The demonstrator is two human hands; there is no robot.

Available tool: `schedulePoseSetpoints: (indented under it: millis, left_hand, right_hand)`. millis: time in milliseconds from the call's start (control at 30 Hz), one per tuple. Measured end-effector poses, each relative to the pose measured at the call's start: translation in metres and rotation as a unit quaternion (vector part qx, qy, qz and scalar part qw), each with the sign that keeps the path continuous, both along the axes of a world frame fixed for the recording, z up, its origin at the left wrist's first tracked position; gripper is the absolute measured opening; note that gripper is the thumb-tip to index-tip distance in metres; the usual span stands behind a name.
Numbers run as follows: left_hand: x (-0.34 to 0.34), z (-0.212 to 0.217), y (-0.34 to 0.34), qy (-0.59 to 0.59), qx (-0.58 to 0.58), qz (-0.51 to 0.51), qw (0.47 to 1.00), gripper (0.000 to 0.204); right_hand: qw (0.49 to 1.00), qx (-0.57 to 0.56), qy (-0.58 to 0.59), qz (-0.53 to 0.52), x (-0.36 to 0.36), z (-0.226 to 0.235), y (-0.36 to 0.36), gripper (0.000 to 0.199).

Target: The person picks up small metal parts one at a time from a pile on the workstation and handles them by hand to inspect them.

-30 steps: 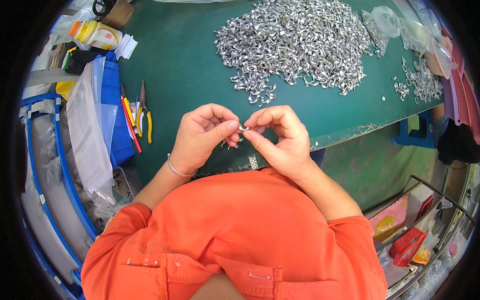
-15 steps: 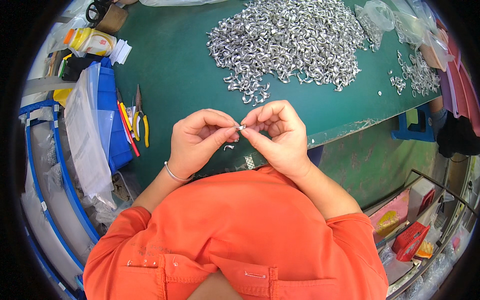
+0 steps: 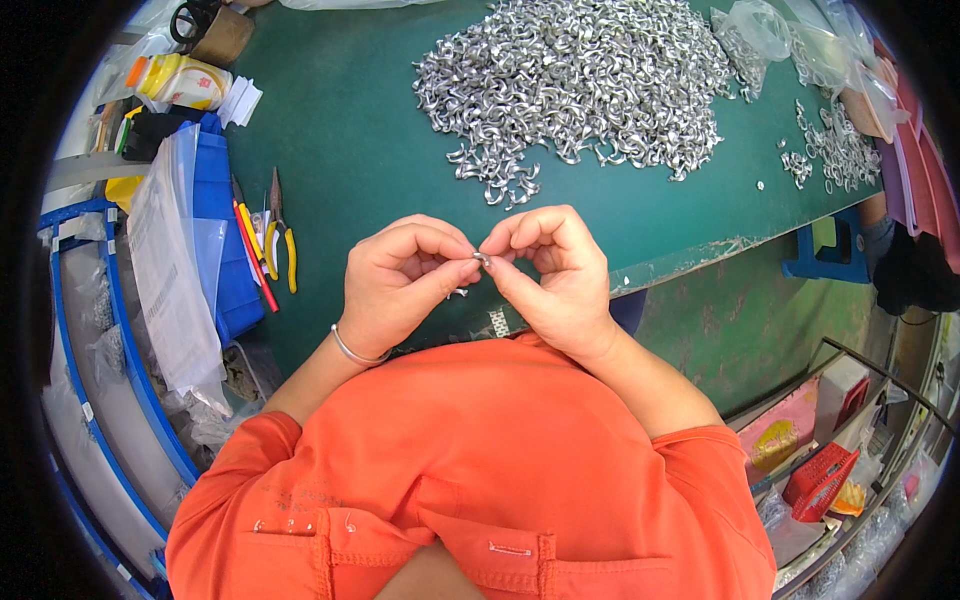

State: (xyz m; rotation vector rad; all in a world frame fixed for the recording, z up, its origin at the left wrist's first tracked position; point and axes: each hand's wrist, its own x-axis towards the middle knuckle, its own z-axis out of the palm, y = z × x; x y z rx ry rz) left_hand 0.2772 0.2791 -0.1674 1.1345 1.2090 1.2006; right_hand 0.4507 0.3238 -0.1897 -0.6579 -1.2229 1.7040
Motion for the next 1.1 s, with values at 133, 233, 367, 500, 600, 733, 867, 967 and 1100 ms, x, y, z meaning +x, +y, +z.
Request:
schedulePoseSetpoints:
  millis: [133, 233, 367, 500, 600, 733, 867, 967, 1100]
  left_hand:
    - [0.000, 0.000, 0.000, 0.020, -0.004, 0.002, 1.000, 0.008]
    - [-0.001, -0.002, 0.000, 0.044, 0.009, 0.005, 0.999, 0.009]
    - [-0.002, -0.001, 0.002, 0.110, 0.061, 0.017, 0.992, 0.010]
    - [-0.017, 0.007, 0.001, 0.239, 0.002, -0.011, 0.971, 0.007]
    - [-0.026, 0.004, 0.000, 0.299, -0.033, -0.069, 0.951, 0.006]
    - [-0.022, 0.003, 0.000, 0.308, -0.011, -0.082, 0.948, 0.007]
    - [-0.018, 0.005, 0.003, 0.268, -0.023, -0.048, 0.962, 0.006]
    - [-0.015, 0.007, 0.006, 0.236, -0.054, -0.020, 0.970, 0.007]
    - [-0.003, 0.003, 0.009, 0.049, -0.126, 0.015, 0.991, 0.010]
  right_hand:
    - [1.000, -0.010, -0.002, 0.001, 0.000, -0.001, 0.000, 0.030]
    - [1.000, -0.009, -0.008, 0.008, 0.001, -0.003, -0.001, 0.031]
    - [1.000, 0.004, -0.031, 0.001, -0.001, 0.006, -0.002, 0.026]
    - [0.908, 0.241, -0.326, -0.104, 0.010, -0.003, 0.024, 0.012]
    - [0.861, 0.311, -0.389, -0.108, 0.014, -0.005, 0.041, 0.013]
    - [0.802, 0.397, -0.440, -0.078, 0.005, -0.003, 0.043, 0.014]
    - [0.792, 0.401, -0.455, -0.067, 0.008, -0.008, 0.044, 0.013]
    - [0.801, 0.405, -0.437, -0.062, 0.011, -0.003, 0.043, 0.014]
    - [0.857, 0.387, -0.340, -0.031, 0.005, 0.004, 0.025, 0.014]
